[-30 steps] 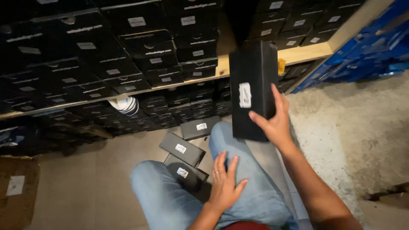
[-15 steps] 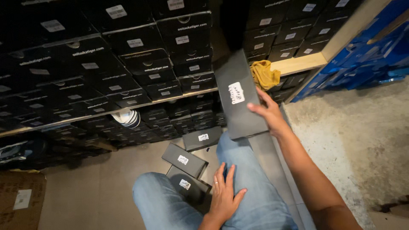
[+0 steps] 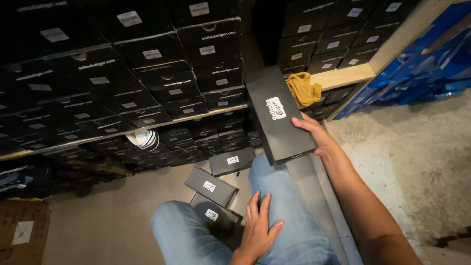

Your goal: The person wipes a white sneaker with a yellow cloth, then places it into a shoebox and covers it with tissue paper. The person closes the box and places it on a shelf. The person then opens another box, removes a black sneaker, and places it on the floor.

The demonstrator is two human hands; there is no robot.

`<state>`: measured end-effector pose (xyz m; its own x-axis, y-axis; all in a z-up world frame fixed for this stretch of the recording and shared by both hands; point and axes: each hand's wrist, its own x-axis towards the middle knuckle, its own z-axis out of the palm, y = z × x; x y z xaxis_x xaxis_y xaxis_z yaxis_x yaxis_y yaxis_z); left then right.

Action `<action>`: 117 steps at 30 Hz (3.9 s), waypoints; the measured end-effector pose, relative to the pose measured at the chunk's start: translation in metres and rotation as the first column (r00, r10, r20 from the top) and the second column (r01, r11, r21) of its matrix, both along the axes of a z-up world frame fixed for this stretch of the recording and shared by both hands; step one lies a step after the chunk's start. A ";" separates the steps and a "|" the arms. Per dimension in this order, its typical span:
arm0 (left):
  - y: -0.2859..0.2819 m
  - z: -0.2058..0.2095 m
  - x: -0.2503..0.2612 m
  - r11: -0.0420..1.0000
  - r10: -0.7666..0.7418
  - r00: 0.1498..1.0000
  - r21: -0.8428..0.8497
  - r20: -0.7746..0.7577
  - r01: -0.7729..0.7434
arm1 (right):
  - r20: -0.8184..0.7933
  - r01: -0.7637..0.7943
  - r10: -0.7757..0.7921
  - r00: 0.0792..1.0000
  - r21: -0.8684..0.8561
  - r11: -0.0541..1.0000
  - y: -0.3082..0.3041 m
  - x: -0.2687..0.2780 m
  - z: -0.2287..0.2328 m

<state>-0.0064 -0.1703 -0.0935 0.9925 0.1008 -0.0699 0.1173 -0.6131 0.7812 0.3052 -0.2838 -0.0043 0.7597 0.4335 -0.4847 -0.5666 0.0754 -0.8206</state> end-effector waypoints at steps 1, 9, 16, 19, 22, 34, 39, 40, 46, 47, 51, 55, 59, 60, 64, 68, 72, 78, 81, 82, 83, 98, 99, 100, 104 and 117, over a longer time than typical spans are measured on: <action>0.001 -0.001 0.002 1.000 0.008 1.000 0.009 0.028 -0.008 | 0.079 -0.029 0.024 0.997 0.061 0.998 0.006 -0.004 0.002; 0.000 -0.003 0.009 0.999 -0.013 1.000 -0.038 0.017 0.014 | 0.192 -0.096 0.108 0.975 -0.068 0.993 0.004 0.006 0.027; 0.015 -0.005 0.047 0.979 0.163 0.913 -0.177 0.374 -0.103 | 0.264 0.097 -0.098 0.960 0.016 0.995 0.059 -0.028 0.011; 0.042 -0.005 0.051 0.813 0.525 0.785 -0.467 0.329 -0.348 | 0.096 0.098 -0.106 0.990 0.083 0.992 0.044 -0.049 0.037; 0.067 0.069 0.072 0.852 0.496 0.699 -0.442 0.515 -0.280 | 0.056 0.035 -0.038 0.998 0.047 0.998 -0.006 -0.070 0.033; 0.089 0.093 0.416 0.430 0.448 0.894 -0.884 0.031 -0.185 | -0.447 0.147 -0.128 0.885 0.006 0.989 -0.095 -0.148 -0.031; 0.089 0.092 0.482 0.409 0.589 0.801 -0.817 -0.103 -0.406 | -0.642 0.307 -0.368 0.673 -0.210 0.928 -0.084 -0.111 0.068; 0.087 0.102 0.482 0.412 0.547 0.779 -0.712 -0.306 -0.568 | -0.665 0.327 -0.418 0.619 -0.266 0.907 -0.086 -0.105 0.071; 0.082 0.120 0.479 0.282 0.478 0.816 -0.823 -0.325 -0.493 | -0.518 0.318 -0.307 0.799 -0.069 0.945 -0.113 -0.105 0.016; 0.085 0.097 0.489 0.280 0.474 0.816 -0.823 -0.330 -0.495 | -0.520 0.321 -0.311 0.796 -0.073 0.944 -0.113 -0.105 0.011; 0.093 0.074 0.495 0.448 0.538 0.713 -0.564 -0.449 -0.694 | -0.462 0.291 -0.291 0.838 -0.072 0.954 -0.094 -0.101 0.014; 0.104 0.122 0.471 0.721 0.367 0.894 -0.529 -0.256 -0.447 | -0.310 0.181 -0.178 0.934 -0.020 0.983 -0.099 -0.099 -0.042; 0.109 0.196 0.367 0.784 0.393 0.913 -0.479 -0.110 -0.395 | -0.373 0.259 -0.404 0.835 -0.380 0.888 -0.055 -0.081 0.065; 0.111 0.213 0.326 0.839 0.323 0.927 -0.510 0.190 -0.188 | -0.289 0.224 -0.284 0.914 -0.223 0.949 -0.057 -0.076 0.057; 0.083 0.206 0.200 0.918 0.290 0.755 -0.394 0.588 -0.045 | 0.252 0.041 -0.009 0.968 -0.123 0.992 -0.030 -0.071 0.098; 0.043 0.127 0.171 0.805 0.290 0.883 -0.594 0.371 -0.015 | 0.439 0.043 -0.011 0.898 -0.063 0.997 0.002 -0.044 0.068; 0.034 0.124 0.169 0.487 0.413 0.906 -0.863 0.088 -0.138 | 0.505 0.046 -0.034 0.862 -0.010 0.999 0.025 -0.040 0.060; 0.028 0.124 0.175 0.586 0.475 0.872 -0.781 0.115 -0.216 | 0.197 0.032 -0.028 0.980 -0.020 0.999 0.028 -0.018 0.050; 0.016 0.112 0.183 0.593 0.499 0.858 -0.769 0.119 -0.239 | 0.173 0.030 -0.022 0.985 -0.046 0.999 0.026 -0.001 0.038; 0.013 0.107 0.186 0.611 0.513 0.849 -0.749 0.128 -0.257 | 0.183 0.018 -0.006 0.983 -0.064 0.998 0.026 0.006 0.034; 0.015 0.102 0.186 0.608 0.516 0.849 -0.748 0.119 -0.265 | 0.173 0.015 -0.003 0.985 -0.067 0.998 0.029 0.008 0.024; 0.002 0.095 0.200 0.541 0.668 0.710 -0.802 0.224 -0.255 | 0.345 -0.074 0.124 0.930 -0.156 0.985 0.039 0.024 0.049; -0.001 0.090 0.205 0.590 0.658 0.709 -0.757 0.252 -0.279 | 0.307 -0.060 0.105 0.946 -0.152 0.986 0.038 0.026 0.051; -0.005 0.085 0.209 0.637 0.647 0.710 -0.710 0.279 -0.302 | 0.269 -0.046 0.085 0.959 -0.149 0.988 0.037 0.028 0.053; 0.039 0.064 0.239 0.619 0.684 0.668 -0.717 0.293 -0.320 | 0.359 -0.022 0.059 0.931 -0.107 0.994 0.070 0.044 0.035; 0.071 0.065 0.183 0.880 0.042 0.814 0.364 0.580 -0.305 | 0.733 0.182 -0.153 0.663 0.040 0.982 0.034 -0.046 -0.017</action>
<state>0.1771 -0.0993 -0.0281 0.8115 0.1638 0.5610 -0.1043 -0.9039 0.4148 0.2592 -0.2501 -0.0214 0.9346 0.2580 0.2449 0.2340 0.0725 -0.9695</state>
